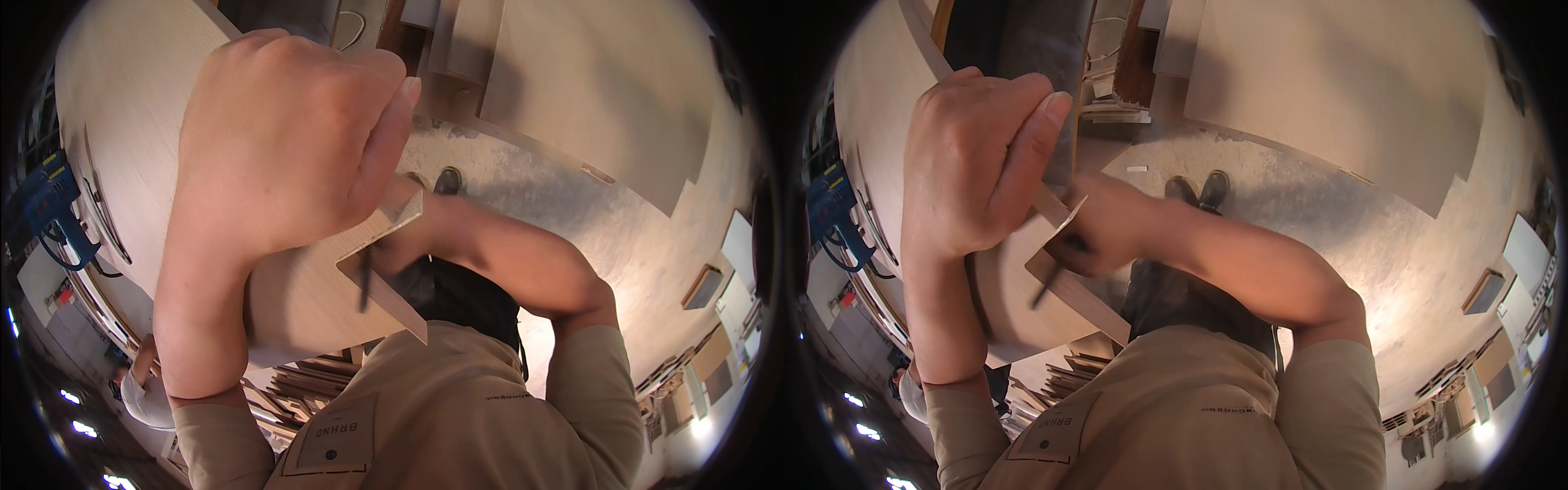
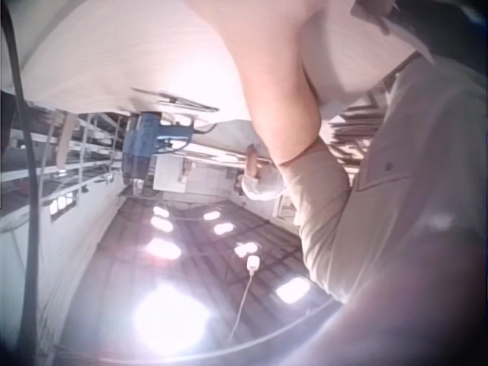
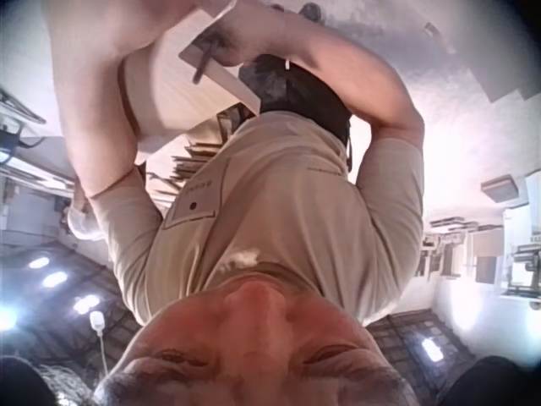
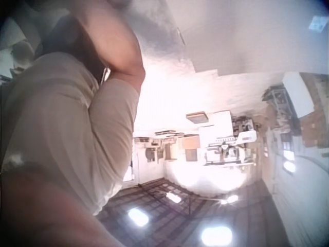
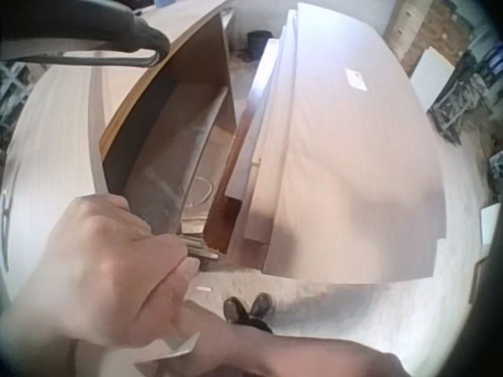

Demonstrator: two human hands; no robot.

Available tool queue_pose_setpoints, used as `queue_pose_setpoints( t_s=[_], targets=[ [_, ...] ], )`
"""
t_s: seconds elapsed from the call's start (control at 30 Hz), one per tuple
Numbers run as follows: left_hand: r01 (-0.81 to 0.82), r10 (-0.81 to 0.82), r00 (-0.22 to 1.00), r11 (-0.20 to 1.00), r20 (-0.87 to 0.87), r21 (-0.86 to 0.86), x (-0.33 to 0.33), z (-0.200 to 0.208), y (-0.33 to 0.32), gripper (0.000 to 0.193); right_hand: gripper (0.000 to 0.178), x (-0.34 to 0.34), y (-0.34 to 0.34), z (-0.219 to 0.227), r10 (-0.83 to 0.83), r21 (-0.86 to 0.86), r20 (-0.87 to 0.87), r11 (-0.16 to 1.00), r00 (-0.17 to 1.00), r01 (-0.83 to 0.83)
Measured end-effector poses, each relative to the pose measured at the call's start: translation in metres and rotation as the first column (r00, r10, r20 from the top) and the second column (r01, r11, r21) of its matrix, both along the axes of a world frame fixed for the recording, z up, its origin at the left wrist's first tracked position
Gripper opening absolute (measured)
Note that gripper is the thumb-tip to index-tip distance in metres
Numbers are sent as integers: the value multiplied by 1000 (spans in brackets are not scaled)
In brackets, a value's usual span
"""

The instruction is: The person applies edge banding to a large wooden panel. They use a heat gun to warm the adhesive, a utility knife to trim excess material, and a screwdriver to press the edges flush. The person works on multiple edges of the panel, cutting and fitting the banding to the corners.

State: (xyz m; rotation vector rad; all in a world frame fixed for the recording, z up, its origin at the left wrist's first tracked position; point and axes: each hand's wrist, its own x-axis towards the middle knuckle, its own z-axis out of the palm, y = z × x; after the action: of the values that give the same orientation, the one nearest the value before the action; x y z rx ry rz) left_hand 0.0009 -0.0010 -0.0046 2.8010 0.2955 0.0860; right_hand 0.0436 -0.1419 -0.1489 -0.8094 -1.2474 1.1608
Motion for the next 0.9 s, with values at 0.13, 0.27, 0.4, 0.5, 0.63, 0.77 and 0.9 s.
queue_pose_setpoints(
  t_s=[0.13,0.27,0.4,0.5,0.63,0.77,0.9],
  targets=[
    [-9,9,1000,1000,12,18,2,0,0,28,4,-1,-9,-1,-73,64,119,996,990,65],
    [-18,18,1000,1000,18,-2,2,0,0,28,5,0,-1,-2,-81,52,191,996,978,72],
    [-18,18,1000,1000,16,14,2,0,-1,27,7,3,-1,5,-59,106,134,993,989,45],
    [-22,22,1000,1000,-3,12,1,0,-1,27,5,7,0,8,-94,-4,182,995,979,96],
    [-46,45,999,999,-9,-12,0,-1,-1,26,8,4,-5,8,-67,151,137,987,988,46],
    [-24,24,1000,1000,-8,-17,3,3,-1,24,8,4,1,9,-30,47,224,999,974,20],
    [-49,50,999,999,-4,12,3,10,-3,23,8,14,-5,18,2,54,267,998,964,-17]
  ],
)
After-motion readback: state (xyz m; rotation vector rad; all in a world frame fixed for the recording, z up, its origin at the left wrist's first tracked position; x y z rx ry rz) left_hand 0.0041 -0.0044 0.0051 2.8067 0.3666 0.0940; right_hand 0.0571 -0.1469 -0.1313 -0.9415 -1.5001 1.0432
